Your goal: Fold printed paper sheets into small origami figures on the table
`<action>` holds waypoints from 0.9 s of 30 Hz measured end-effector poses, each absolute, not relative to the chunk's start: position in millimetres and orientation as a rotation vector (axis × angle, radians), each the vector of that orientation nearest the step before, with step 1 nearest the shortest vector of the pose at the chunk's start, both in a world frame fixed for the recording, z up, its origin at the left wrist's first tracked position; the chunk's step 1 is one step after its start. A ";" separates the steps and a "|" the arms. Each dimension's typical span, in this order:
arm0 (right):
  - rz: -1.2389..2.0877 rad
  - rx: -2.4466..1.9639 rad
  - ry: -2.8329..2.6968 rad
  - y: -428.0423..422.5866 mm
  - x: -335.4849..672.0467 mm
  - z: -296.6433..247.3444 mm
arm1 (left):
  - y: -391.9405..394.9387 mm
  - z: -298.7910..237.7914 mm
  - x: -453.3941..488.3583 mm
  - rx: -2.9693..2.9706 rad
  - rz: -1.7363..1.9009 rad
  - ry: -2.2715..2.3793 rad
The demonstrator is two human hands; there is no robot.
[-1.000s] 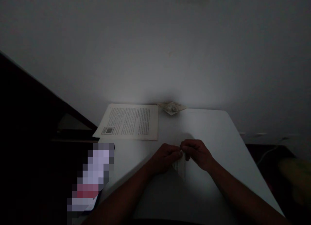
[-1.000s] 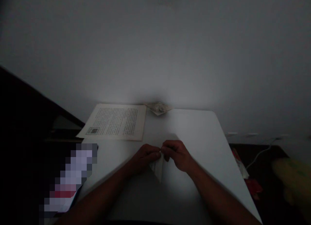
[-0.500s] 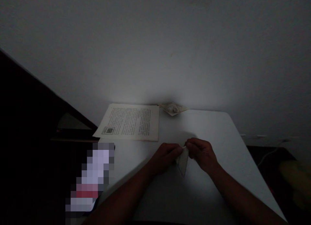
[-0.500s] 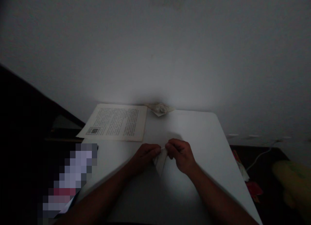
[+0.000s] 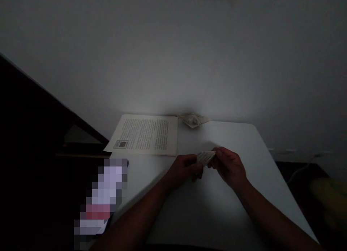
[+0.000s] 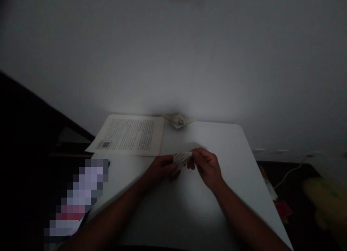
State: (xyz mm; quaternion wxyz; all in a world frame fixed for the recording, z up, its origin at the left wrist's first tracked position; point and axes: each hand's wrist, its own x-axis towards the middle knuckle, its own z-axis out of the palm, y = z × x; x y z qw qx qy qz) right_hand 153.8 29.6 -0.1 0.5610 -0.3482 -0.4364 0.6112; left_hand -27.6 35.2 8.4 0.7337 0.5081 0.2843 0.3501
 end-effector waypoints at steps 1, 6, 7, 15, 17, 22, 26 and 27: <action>1.449 -0.804 -1.024 29.6 154.1 0.2 | 35.0 8.4 -28.0 1.119 0.766 0.633; 1.466 -0.817 -1.059 28.9 157.2 -2.0 | 32.6 11.2 -28.9 1.142 0.856 0.769; 1.460 -0.828 -1.080 28.8 158.2 -3.5 | 32.3 11.9 -29.0 1.147 0.892 0.800; 1.411 -0.951 -1.246 28.4 160.0 -4.9 | 32.6 14.4 -28.9 1.239 1.011 1.046; 1.390 -1.006 -1.261 27.4 158.6 0.2 | 32.8 15.1 -28.0 1.250 1.021 1.080; 1.289 -1.087 -1.302 27.4 155.3 11.3 | 33.7 17.7 -26.7 1.243 1.060 1.119; 1.248 -1.050 -1.277 27.4 156.6 9.7 | 34.8 18.0 -28.8 1.304 1.131 1.156; 1.265 -1.055 -1.242 27.2 157.4 8.0 | 35.0 17.7 -29.2 1.331 1.151 1.173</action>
